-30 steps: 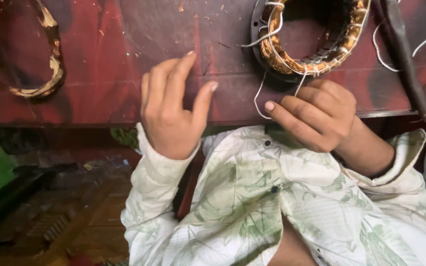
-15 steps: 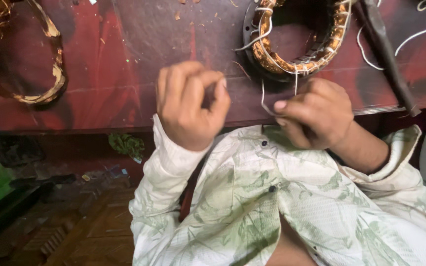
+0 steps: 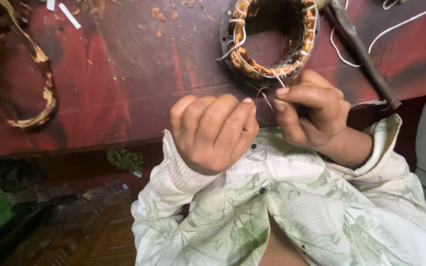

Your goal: The person secures copper windings on a motor stator by hand, wrapping and tying white string around the coils. They use a hammer to tap the string into place and a metal tool to adjust the windings. The person also twists copper wire ends together.

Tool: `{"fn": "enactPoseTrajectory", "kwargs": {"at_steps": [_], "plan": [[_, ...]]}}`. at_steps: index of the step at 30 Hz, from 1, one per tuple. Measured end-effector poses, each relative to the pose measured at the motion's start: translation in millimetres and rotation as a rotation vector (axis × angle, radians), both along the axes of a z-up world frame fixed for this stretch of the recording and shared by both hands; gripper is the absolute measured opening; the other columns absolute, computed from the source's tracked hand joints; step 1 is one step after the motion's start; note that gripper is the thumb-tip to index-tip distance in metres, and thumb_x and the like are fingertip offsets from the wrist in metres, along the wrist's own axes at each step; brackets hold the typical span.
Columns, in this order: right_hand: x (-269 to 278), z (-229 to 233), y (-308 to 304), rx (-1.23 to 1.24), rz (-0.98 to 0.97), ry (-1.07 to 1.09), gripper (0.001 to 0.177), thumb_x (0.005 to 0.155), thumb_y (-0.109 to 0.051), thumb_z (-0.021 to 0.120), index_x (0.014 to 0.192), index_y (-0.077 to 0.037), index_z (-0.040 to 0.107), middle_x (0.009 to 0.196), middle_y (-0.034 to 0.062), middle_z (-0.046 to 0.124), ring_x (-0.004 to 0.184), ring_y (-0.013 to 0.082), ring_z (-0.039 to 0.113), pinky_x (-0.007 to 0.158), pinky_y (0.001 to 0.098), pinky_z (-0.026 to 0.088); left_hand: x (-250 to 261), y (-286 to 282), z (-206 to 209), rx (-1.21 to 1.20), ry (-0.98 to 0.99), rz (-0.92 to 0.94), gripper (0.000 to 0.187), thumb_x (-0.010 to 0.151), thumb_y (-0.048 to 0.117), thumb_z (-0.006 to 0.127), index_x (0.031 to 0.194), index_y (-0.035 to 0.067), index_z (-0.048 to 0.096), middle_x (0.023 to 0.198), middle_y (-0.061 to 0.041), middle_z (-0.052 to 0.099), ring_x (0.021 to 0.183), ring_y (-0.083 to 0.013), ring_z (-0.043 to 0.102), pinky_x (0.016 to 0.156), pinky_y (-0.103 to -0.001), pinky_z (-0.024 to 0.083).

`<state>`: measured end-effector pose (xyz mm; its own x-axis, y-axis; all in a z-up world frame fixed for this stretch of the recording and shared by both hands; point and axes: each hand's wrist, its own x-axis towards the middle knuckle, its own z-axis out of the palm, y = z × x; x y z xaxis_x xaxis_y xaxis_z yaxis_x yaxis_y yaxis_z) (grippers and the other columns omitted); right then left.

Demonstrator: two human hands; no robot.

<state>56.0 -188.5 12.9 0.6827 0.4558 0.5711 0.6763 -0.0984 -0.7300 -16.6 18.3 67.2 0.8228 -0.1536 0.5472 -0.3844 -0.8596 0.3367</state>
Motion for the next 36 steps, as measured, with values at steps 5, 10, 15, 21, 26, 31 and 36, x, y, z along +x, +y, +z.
{"fn": "enactPoseTrajectory", "kwargs": {"at_steps": [5,10,15,21,26,31,36], "plan": [[-3.8,4.3,-2.5,-0.027,0.038,0.105,0.023,0.106,0.0,0.065,0.124,0.004,0.051,0.09,0.014,0.065,0.067,0.0186,0.061,0.058,0.0286,0.048,0.8,2.8,1.2,-0.184,0.08,0.036,0.019,0.096,0.008,0.081,0.111,0.008,0.069,0.109,-0.004,0.061,0.099,-0.024,0.062,0.094,-0.042,0.05],[3.5,6.6,1.6,-0.062,0.037,-0.039,0.038,0.091,-0.01,0.077,0.11,0.009,0.051,0.075,0.0148,0.061,0.059,0.0202,0.056,0.051,0.0321,0.043,3.1,3.1,3.2,-0.172,0.084,0.043,0.019,0.095,0.008,0.082,0.111,0.008,0.07,0.109,-0.003,0.061,0.098,-0.0226,0.062,0.09,-0.039,0.05],[2.0,3.4,1.8,0.007,0.003,-0.01,0.022,0.099,0.007,0.07,0.113,0.01,0.053,0.083,0.0167,0.066,0.066,0.0203,0.061,0.054,0.03,0.049,0.8,3.1,3.8,-0.164,0.082,0.039,0.02,0.094,0.008,0.082,0.11,0.009,0.071,0.11,-0.002,0.06,0.096,-0.0208,0.062,0.092,-0.04,0.05],[-3.9,-1.1,-2.5,0.076,-0.026,0.164,0.016,0.102,0.008,0.066,0.111,0.009,0.054,0.081,0.0126,0.063,0.059,0.0126,0.055,0.055,0.0252,0.045,1.0,19.3,2.1,-0.146,0.033,0.139,0.018,0.091,0.006,0.08,0.107,0.008,0.071,0.108,-0.004,0.06,0.095,-0.0211,0.061,0.089,-0.04,0.05],[-12.0,-6.0,-3.8,0.153,-0.072,0.329,0.014,0.102,0.005,0.064,0.109,0.007,0.052,0.084,0.0113,0.062,0.06,0.0085,0.053,0.055,0.0222,0.044,0.6,28.4,-3.8,-0.357,0.08,0.38,0.017,0.097,0.0,0.077,0.111,0.008,0.071,0.112,-0.007,0.06,0.095,-0.0198,0.064,0.082,-0.031,0.056],[-13.4,-4.0,-0.3,0.197,-0.018,0.402,0.014,0.105,0.002,0.064,0.114,0.005,0.054,0.088,0.0109,0.064,0.06,0.0061,0.053,0.057,0.0195,0.043,4.1,7.6,-6.0,-0.78,0.441,0.117,0.024,0.097,0.001,0.078,0.12,0.003,0.07,0.114,-0.009,0.068,0.086,-0.0142,0.07,0.074,-0.024,0.059],[-11.6,2.4,-1.7,0.123,0.023,0.42,0.015,0.104,0.0,0.067,0.112,0.006,0.057,0.083,0.0087,0.064,0.059,0.0052,0.051,0.055,0.0196,0.04,7.0,-10.0,-4.5,-1.013,0.505,-0.083,0.022,0.102,-0.001,0.072,0.123,0.002,0.067,0.117,-0.01,0.069,0.094,-0.013,0.073,0.081,-0.023,0.061]]}}
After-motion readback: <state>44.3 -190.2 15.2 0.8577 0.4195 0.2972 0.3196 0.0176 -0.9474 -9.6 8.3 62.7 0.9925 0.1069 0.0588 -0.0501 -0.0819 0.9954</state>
